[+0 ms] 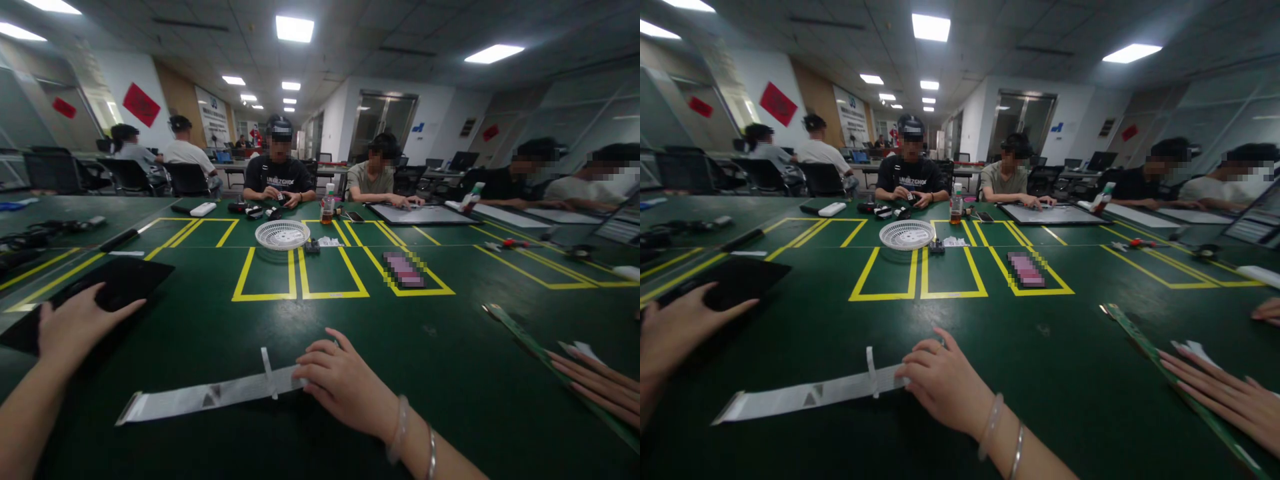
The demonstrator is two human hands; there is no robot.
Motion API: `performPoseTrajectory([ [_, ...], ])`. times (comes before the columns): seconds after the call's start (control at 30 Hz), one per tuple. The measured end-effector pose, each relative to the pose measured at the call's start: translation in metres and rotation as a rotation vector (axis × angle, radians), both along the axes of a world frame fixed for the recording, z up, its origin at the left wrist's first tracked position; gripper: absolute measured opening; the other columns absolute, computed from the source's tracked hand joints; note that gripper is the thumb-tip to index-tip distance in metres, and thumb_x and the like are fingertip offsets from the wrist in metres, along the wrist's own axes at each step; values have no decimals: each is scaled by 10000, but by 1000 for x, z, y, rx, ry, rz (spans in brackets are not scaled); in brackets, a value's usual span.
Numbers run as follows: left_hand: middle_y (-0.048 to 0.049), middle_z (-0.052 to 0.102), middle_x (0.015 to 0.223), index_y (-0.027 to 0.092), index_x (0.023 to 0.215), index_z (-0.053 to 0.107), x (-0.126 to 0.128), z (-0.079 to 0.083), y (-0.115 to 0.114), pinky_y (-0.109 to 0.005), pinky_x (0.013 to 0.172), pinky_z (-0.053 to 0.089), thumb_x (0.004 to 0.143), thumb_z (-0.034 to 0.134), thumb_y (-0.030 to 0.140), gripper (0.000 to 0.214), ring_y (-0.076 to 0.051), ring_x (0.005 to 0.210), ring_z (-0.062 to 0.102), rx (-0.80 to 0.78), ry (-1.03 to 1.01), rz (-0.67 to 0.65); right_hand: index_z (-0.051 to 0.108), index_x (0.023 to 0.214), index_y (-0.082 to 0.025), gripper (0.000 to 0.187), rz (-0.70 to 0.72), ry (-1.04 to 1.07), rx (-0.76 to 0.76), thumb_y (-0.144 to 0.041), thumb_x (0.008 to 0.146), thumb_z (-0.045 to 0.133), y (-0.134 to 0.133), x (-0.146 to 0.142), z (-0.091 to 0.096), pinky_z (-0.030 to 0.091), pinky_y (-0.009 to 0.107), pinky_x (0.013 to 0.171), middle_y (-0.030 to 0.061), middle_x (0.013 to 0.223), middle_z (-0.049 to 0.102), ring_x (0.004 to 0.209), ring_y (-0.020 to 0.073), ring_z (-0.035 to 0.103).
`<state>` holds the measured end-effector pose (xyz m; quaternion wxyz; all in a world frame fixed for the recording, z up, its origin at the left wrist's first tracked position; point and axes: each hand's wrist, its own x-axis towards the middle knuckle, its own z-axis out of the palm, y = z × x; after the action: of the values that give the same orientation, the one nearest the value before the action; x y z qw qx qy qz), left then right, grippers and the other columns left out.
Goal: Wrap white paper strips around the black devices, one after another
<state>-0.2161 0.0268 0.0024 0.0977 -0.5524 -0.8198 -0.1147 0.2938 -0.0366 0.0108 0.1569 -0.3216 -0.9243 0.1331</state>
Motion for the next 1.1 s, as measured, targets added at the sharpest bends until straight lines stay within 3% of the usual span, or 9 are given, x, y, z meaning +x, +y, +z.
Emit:
performPoseTrajectory([
  [0.1,-197,503,1372,58,1398,429,57,8,10,-587,1113,210,833,529,652,825,-375,1247,467,30,-20,-201,593,1207,-342,291,22,21,26,-246,933,579,0,0,-2,113,496,1148,-32,1208,663,1198,191,506],
  [0.27,-136,497,1401,161,1406,444,151,1,4,-548,1182,106,773,676,644,829,-348,1306,426,57,-105,-729,633,1140,-318,279,99,47,52,-251,870,616,-1,-2,-1,191,416,1125,-45,1117,698,1052,158,585],
  [0.43,-122,490,1412,221,1404,459,209,-10,-15,-568,1193,82,726,785,575,831,-328,1314,435,-34,-191,-964,650,1095,-291,266,153,51,65,-251,834,616,-3,-4,-1,265,365,1065,-45,1059,714,945,142,618],
  [0.63,-138,479,1419,218,1397,485,230,-26,-24,-593,1184,120,667,850,551,882,-343,1326,419,-128,-229,-1065,648,1094,-279,273,206,50,71,-251,824,617,-5,-7,-3,330,331,978,-41,1050,711,921,137,618],
  [0.8,-146,414,1469,221,1450,426,229,-33,-26,-609,1174,114,733,810,524,868,-341,1362,368,-162,-223,-1079,649,1122,-304,269,185,16,102,-243,870,579,-6,-8,-1,358,339,922,-26,1088,699,935,154,602],
  [0.87,-122,389,1490,240,1452,428,226,-28,-26,-589,1173,152,855,704,476,699,-319,1375,350,-176,-230,-1103,639,1147,-324,267,160,-7,116,-246,904,559,-6,-7,2,362,341,922,-24,1145,679,969,156,590],
  [0.97,-72,465,1431,254,1316,578,219,-14,-28,-460,1114,350,1018,428,354,348,-264,1299,448,-170,-296,-1081,607,1199,-348,309,70,-43,141,-202,939,526,-3,-3,8,315,397,1017,-18,1197,650,1051,167,563],
  [1.03,-69,576,1278,234,1175,659,215,-3,-30,-357,963,475,1041,344,344,359,-235,1136,565,-208,-340,-1034,559,1275,-360,402,-13,-79,163,-143,942,496,1,1,9,230,493,1089,7,1253,620,1114,189,544],
  [1.1,-59,642,1085,225,1071,684,212,5,-31,-299,801,506,1029,383,381,341,-215,951,622,-289,-339,-987,524,1318,-358,480,-83,-129,166,-87,924,477,6,5,8,204,571,1094,31,1285,600,1142,216,539],
])
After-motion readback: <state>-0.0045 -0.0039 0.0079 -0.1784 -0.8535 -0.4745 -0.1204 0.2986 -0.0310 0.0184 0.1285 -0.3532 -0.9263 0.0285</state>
